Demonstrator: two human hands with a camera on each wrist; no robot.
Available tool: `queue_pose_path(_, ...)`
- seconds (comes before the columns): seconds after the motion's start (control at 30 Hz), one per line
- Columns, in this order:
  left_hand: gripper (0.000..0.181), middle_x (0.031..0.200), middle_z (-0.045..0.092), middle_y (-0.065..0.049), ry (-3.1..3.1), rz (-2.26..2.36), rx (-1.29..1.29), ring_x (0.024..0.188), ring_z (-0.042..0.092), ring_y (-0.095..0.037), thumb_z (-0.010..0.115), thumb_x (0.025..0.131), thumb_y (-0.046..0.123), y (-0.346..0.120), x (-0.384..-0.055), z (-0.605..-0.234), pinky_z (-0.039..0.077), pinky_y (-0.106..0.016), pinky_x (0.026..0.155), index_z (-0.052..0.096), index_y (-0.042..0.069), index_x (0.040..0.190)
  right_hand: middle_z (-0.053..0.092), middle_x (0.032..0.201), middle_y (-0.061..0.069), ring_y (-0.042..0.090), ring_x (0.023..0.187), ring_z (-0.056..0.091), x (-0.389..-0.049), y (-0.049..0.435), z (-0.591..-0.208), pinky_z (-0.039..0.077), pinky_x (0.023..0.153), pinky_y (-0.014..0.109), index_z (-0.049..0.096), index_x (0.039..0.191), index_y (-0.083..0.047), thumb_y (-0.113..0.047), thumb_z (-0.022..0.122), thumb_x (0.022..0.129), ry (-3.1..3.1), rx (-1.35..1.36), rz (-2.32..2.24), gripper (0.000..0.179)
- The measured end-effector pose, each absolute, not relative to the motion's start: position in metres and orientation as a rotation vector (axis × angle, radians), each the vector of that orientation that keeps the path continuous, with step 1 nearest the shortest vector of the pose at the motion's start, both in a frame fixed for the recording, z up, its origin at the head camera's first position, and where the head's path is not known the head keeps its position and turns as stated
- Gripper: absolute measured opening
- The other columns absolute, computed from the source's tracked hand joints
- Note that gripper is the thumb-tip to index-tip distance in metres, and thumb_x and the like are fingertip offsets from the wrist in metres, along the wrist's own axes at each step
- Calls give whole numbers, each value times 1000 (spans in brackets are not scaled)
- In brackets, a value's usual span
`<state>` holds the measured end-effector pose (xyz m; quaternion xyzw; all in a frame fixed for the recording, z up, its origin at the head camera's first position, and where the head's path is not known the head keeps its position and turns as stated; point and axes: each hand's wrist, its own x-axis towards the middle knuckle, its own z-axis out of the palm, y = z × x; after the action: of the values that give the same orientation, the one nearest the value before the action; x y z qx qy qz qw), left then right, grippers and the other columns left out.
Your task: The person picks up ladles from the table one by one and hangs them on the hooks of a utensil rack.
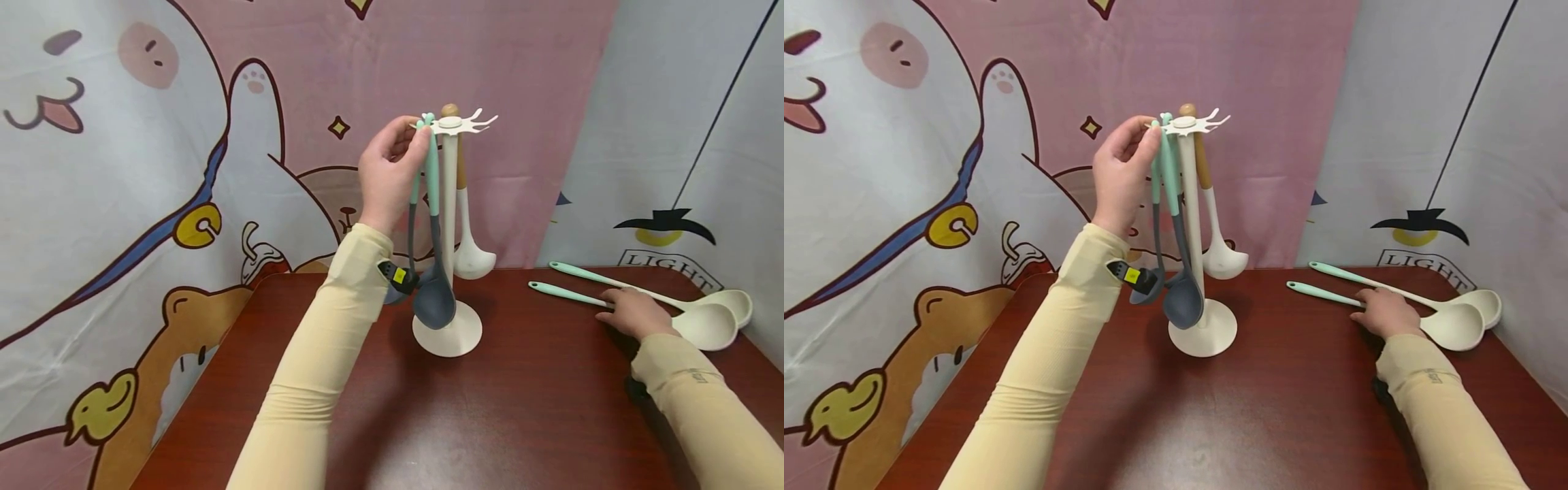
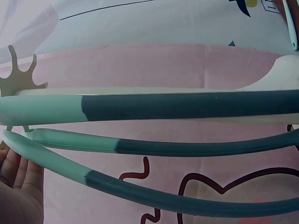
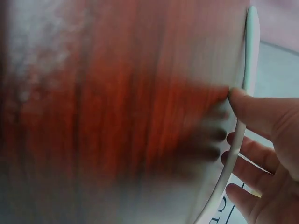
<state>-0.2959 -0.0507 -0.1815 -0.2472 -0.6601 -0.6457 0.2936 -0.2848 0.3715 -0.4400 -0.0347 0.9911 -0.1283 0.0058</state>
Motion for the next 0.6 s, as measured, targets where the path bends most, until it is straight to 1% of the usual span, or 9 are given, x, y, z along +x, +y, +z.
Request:
queue_pose_path(0.1, 24, 99, 68, -7, -1753, -1722, -659, 89, 62, -16, 68, 94, 18, -51, -295, -181, 51, -25, 81, 69, 2, 111, 53, 113, 39, 55, 106, 49, -287, 371, -437, 43, 82, 67, 58, 118, 14, -16, 73, 86, 3113, -98, -405, 46)
queue_pose_path(0.17, 24, 99, 68, -7, -1757, -1718, -659, 89, 62, -16, 67, 94, 19, -51, -295, -181, 51, -25, 81, 69, 2, 111, 58, 105, 36, 51, 98, 54, -288, 372, -437, 46, 78, 63, 61, 112, 13, -12, 73, 86, 3126, -102, -412, 38)
queue_pose_path(0.27, 24, 100, 68, -7, -1764, -1714, -661, 89, 62, -17, 67, 94, 19, -51, -295, -181, 51, -25, 81, 69, 2, 111, 61, 88, 26, 41, 81, 57, -289, 372, -437, 48, 68, 54, 64, 101, 10, -7, 69, 88, 3130, -84, -450, 22)
queue_pose_path(0.37, 23, 100, 68, -7, -1763, -1717, -664, 89, 63, -17, 67, 94, 19, -51, -296, -182, 51, -25, 81, 69, 2, 110, 59, 77, 17, 31, 70, 54, -289, 373, -438, 45, 61, 46, 64, 93, 6, -5, 66, 90, 3124, -52, -498, 11)
queue_pose_path(0.4, 23, 99, 68, -7, -1762, -1719, -664, 89, 63, -17, 67, 94, 19, -50, -296, -182, 51, -25, 81, 69, 2, 110, 58, 75, 14, 29, 68, 52, -289, 373, -438, 44, 59, 44, 64, 92, 5, -5, 65, 90, 3120, -41, -512, 10)
queue_pose_path(0.47, 23, 99, 68, -7, -1758, -1722, -666, 89, 63, -17, 67, 94, 18, -50, -297, -183, 51, -25, 81, 69, 2, 110, 58, 75, 14, 29, 68, 52, -288, 372, -439, 44, 59, 44, 64, 93, 5, -5, 65, 91, 3124, -30, -519, 10)
queue_pose_path(0.6, 23, 99, 68, -7, -1755, -1721, -659, 88, 62, -17, 67, 94, 18, -50, -297, -183, 51, -25, 79, 69, 2, 111, 60, 80, 19, 32, 71, 54, -288, 369, -437, 45, 59, 46, 64, 99, 6, -5, 64, 92, 3150, -14, -536, 14)
